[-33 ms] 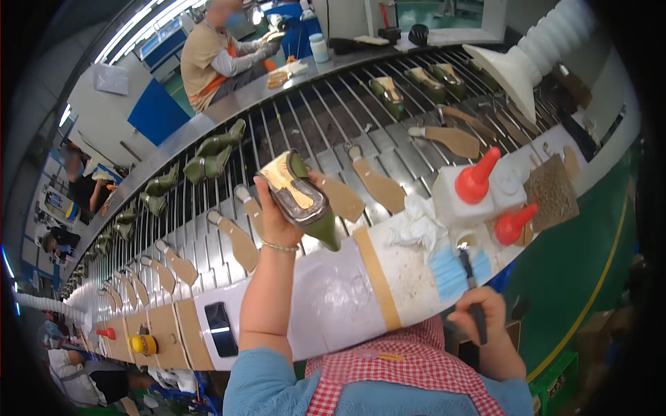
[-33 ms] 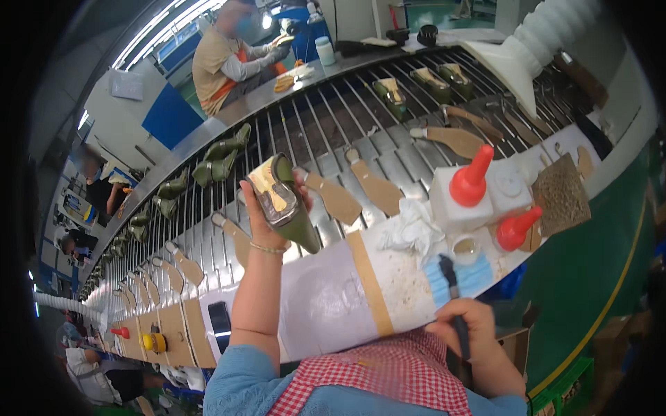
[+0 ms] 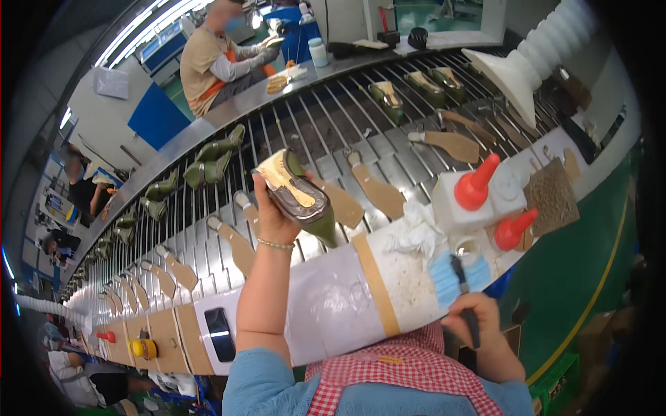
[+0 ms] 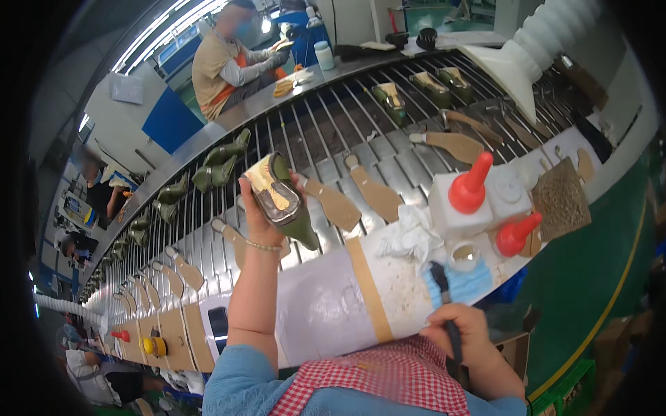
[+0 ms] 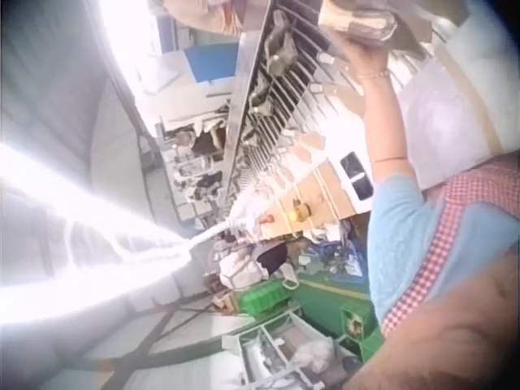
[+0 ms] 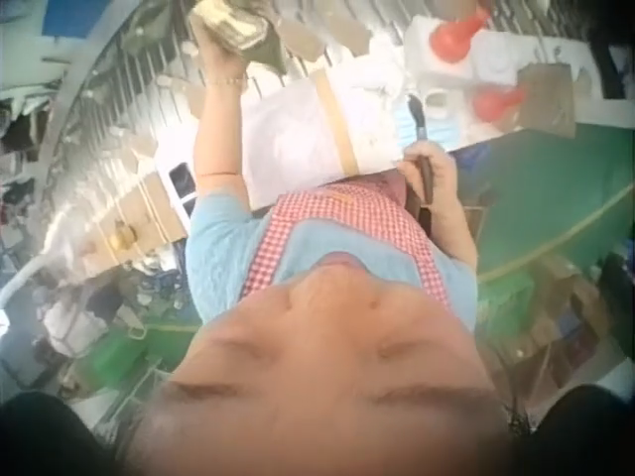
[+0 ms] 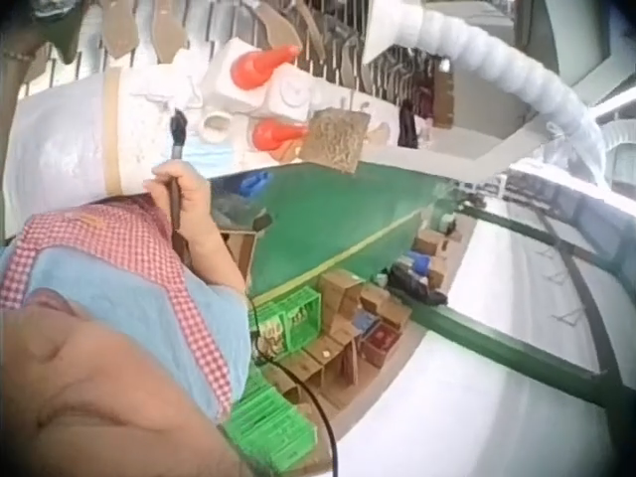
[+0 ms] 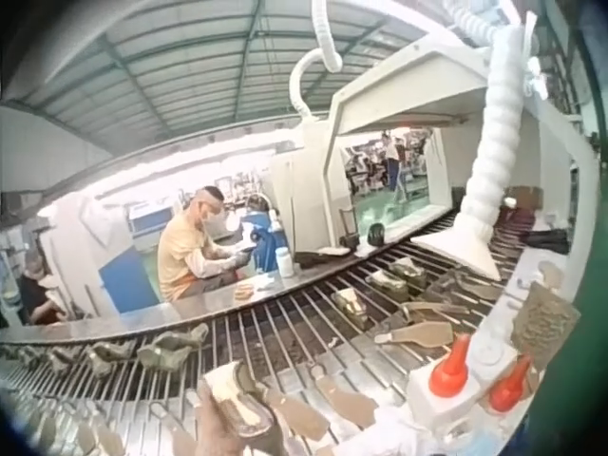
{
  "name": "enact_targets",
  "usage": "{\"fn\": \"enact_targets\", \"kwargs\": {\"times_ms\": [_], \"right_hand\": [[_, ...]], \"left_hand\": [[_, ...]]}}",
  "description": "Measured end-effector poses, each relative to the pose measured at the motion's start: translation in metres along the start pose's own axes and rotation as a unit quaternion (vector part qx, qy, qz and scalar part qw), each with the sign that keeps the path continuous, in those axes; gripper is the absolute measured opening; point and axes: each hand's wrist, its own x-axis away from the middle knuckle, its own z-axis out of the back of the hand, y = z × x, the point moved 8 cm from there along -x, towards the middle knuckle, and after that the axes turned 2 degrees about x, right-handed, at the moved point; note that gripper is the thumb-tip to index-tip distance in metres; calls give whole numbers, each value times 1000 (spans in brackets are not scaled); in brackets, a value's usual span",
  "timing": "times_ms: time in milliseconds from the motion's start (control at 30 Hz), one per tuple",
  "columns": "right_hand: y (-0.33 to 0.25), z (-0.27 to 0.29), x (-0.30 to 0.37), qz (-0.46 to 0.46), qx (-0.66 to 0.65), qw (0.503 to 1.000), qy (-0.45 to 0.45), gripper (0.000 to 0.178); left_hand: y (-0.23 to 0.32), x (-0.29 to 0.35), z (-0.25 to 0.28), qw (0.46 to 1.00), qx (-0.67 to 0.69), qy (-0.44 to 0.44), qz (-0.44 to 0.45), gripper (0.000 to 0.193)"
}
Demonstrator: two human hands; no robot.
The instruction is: The person is using a brush to apply adhesive/glue to the bottom and edges of various shoe components along an assembly line.
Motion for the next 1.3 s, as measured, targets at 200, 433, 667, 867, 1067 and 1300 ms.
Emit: {"fn": "enact_targets", "kwargs": {"times_ms": [200, 433, 667, 867, 1067, 1300], "right_hand": [[33, -48, -47, -50, -88, 985, -141, 24], [74, -74, -85, -87, -175, 960, -200, 22], [95, -82, -103, -121, -177, 960, -179, 18], [80, -81, -97, -103, -169, 969, -146, 18], [47, -74, -86, -18, -116, 992, -56, 22], [15, -62, -47, -9, -240, 971, -11, 15]], "left_hand": [[31, -113, -6, 996, -23, 7, -82, 49], [-16, -274, 80, 987, -148, -8, -58, 44], [-34, -336, 136, 987, -157, 14, -23, 54], [-18, -250, 116, 941, -279, 186, 37, 43], [21, -85, 44, 916, -394, 67, 30, 36], [26, 87, 43, 878, -476, 24, 32, 29]]}}
